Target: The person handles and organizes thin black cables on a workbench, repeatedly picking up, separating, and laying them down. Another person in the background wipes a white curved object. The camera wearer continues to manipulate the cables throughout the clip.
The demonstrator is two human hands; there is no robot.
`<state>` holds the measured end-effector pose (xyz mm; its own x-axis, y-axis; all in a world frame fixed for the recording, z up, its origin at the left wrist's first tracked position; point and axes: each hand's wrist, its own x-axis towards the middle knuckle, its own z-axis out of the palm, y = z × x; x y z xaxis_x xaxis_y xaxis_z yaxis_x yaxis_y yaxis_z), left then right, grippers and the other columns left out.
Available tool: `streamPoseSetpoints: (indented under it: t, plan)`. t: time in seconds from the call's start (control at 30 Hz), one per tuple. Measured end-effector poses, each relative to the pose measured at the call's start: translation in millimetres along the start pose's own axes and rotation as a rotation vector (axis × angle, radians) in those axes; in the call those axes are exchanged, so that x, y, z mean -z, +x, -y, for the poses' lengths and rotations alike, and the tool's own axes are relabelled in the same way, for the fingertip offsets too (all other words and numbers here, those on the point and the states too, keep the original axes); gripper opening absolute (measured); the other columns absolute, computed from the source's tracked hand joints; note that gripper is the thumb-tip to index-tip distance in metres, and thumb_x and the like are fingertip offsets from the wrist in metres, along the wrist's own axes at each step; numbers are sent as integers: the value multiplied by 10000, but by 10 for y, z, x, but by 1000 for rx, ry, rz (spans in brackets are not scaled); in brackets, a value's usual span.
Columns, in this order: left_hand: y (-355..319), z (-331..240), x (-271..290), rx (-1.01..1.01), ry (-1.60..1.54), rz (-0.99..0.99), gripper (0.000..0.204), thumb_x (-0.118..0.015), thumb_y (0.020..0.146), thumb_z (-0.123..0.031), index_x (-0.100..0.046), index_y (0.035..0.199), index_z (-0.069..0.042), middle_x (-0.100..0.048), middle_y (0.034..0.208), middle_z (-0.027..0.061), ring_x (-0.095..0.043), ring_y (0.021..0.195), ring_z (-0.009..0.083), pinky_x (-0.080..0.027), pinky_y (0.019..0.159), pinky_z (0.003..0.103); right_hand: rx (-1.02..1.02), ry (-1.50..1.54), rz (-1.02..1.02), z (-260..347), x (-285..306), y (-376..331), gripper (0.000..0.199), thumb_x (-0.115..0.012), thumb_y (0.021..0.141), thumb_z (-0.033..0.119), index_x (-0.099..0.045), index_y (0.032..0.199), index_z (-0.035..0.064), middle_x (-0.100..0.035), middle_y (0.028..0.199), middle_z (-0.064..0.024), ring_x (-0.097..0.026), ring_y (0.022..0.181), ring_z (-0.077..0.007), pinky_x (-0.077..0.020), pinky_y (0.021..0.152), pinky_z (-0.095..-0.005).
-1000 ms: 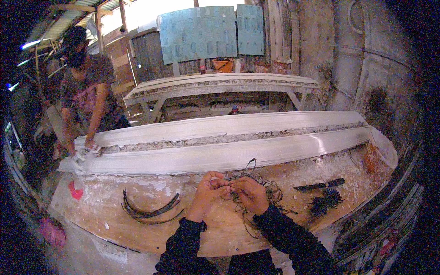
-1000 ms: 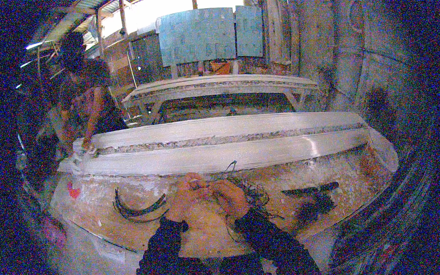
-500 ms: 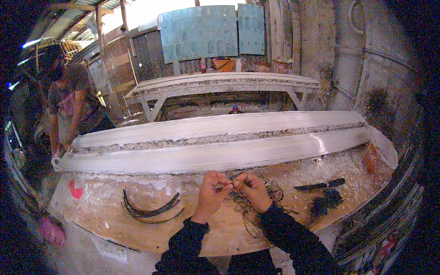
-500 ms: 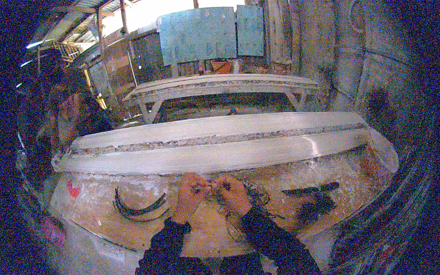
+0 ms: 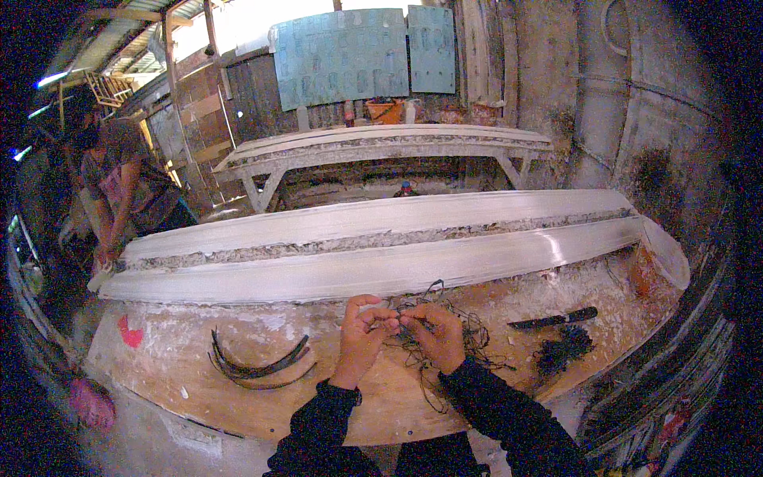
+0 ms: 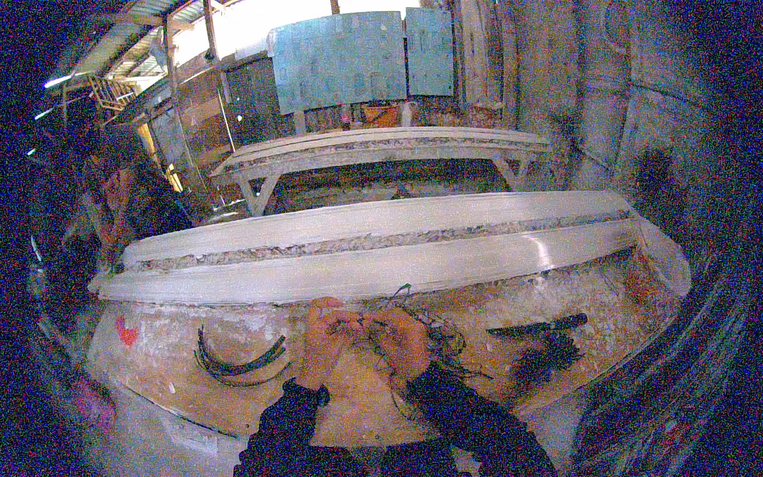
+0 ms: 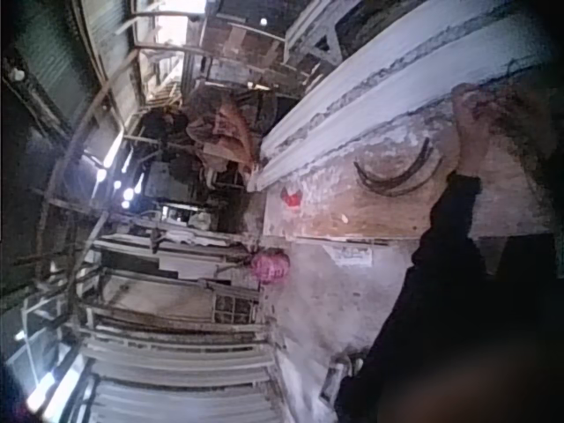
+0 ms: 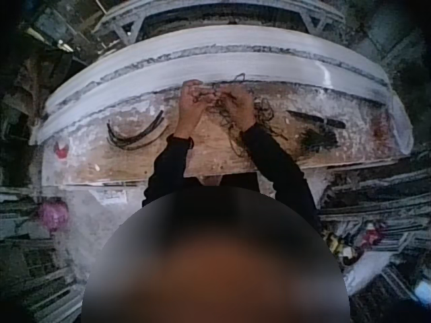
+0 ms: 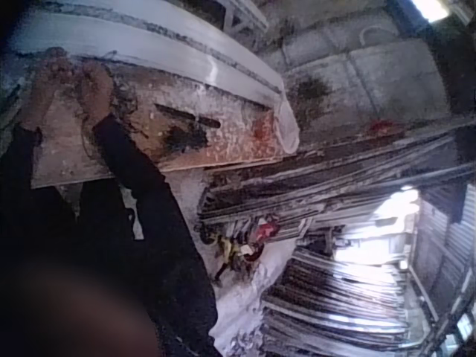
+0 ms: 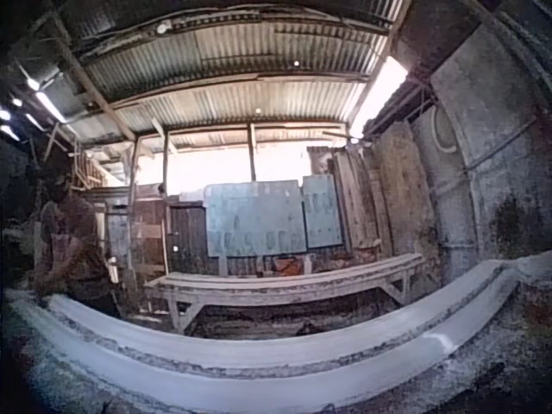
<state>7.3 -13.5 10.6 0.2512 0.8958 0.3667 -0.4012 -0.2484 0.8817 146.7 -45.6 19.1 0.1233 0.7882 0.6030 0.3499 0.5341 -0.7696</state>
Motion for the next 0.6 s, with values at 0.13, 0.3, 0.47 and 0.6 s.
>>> streamPoseSetpoints:
  t: [0.13, 0.3, 0.47, 0.6]
  plan:
    - [1, -12, 1, -19, 30, -7, 392, -607, 762, -10, -356, 1057, -72, -591, 842, 106, -584, 758, 157, -492, 670, 256, 37, -47, 5, 38, 2, 14, 135, -644, 707, 54, -644, 840, 32, -630, 800, -89, -594, 746, -194, -452, 685, -285]
    - [-11, 33, 16, -47, 144, -35, 397, -619, 756, -22, -363, 1055, -74, -594, 845, 95, -583, 762, 151, -483, 653, 240, 63, -107, 43, 72, 29, 31, 144, -635, 715, 55, -639, 857, 31, -633, 814, -95, -601, 768, -196, -455, 697, -286]
    - [-2, 83, 3, -157, 376, -76, 363, -636, 744, -29, -405, 1023, -50, -593, 874, 81, -585, 782, 152, -491, 674, 252, 35, -133, 69, 47, 38, 43, 134, -626, 714, 48, -629, 846, 22, -627, 808, -101, -599, 759, -206, -457, 684, -285]
    - [-58, 90, -52, -240, 441, -114, 294, -634, 742, -26, -448, 970, -25, -575, 921, 91, -581, 841, 160, -499, 728, 282, 78, -148, 62, -34, 16, 38, 97, -616, 722, 43, -615, 815, 20, -613, 792, -99, -589, 741, -200, -455, 664, -283]
